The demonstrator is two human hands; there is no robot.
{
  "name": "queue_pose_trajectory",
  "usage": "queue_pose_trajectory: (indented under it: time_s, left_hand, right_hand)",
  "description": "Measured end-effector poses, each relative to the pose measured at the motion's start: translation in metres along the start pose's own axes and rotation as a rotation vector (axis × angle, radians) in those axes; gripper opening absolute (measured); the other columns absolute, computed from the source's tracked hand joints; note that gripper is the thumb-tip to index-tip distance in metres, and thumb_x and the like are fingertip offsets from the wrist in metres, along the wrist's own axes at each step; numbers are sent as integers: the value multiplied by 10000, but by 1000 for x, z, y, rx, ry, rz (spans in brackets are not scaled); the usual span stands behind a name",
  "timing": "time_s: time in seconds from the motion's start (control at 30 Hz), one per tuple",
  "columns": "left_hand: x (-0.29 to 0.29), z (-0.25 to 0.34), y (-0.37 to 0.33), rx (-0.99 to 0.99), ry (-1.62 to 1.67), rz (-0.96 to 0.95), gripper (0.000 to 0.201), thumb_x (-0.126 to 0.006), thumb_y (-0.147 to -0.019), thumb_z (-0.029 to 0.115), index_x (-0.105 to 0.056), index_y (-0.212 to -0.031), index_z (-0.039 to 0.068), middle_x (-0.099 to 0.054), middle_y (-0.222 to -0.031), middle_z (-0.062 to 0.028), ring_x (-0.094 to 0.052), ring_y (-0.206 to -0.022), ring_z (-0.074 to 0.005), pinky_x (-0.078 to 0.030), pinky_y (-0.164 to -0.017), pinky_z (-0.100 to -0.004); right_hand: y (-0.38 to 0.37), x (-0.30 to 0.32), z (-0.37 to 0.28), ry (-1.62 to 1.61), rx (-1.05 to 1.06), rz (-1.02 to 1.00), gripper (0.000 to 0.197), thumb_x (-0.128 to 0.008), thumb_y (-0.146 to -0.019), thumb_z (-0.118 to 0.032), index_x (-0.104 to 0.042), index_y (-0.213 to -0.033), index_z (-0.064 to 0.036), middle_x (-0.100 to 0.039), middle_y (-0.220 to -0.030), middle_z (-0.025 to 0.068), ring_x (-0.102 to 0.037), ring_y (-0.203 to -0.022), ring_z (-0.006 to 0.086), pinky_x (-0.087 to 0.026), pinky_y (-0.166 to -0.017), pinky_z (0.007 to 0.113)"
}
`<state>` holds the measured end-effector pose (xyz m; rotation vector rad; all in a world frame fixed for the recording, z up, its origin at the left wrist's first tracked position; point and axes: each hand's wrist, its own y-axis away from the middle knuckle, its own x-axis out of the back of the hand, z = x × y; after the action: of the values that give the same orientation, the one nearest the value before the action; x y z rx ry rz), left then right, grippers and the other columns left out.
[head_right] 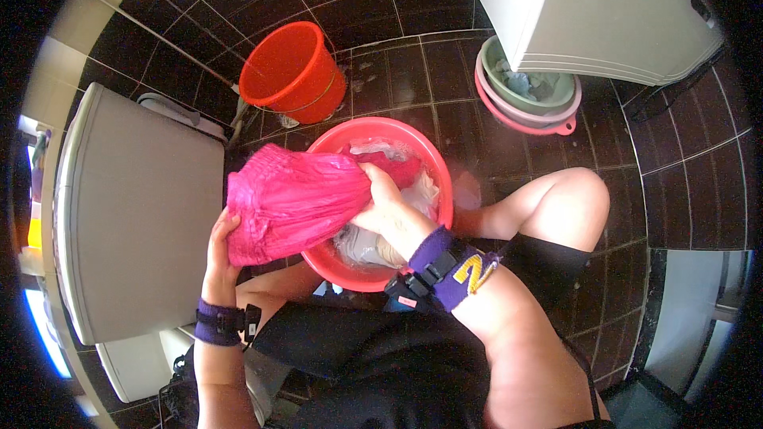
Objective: The person sits on the floor and hand-washes various garments, including a beige cloth, a black shirt, and a pink cloth, in a red bucket filled with soapy water. They scrub and rinse the items by hand, then transfer them to a second bucket. The person also pours out the soapy water from the first bucket.
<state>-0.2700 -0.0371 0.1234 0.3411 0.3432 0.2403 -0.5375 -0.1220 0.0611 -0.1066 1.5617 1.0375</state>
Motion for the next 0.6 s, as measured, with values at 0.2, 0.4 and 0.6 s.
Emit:
queue_pose_trajectory:
  time_s: [0.2,0.4,0.6]
  left_hand:
    - [18,-63,-39,297,652,-86,737,-531,-873,547,-381,-1333,-9,-481,-1340,-181,-458,-1232,-351,-342,-1051,-520]
    - [-67,-111,-32,377,738,-447,906,-441,-819,712,-229,-1454,103,-274,-1486,-158,-299,-1343,-368,-257,-1093,-558]
    - [-125,-104,-21,-543,-294,-54,609,-432,-944,497,-334,-1401,106,-395,-1401,-94,-396,-1271,-253,-301,-1084,-395]
  right_hand:
    - [14,-18,14,-126,-55,-161,296,-570,-862,-273,-570,-1044,-39,-632,-1065,122,-579,-1035,281,-416,-991,466]
    - [13,-13,31,-135,-38,-346,405,-567,-879,-418,-595,-1039,-47,-658,-999,114,-609,-983,276,-458,-944,454]
    - [27,19,59,-120,-309,-435,690,-452,-884,-607,-429,-1351,-101,-472,-1368,96,-466,-1241,255,-341,-1073,462]
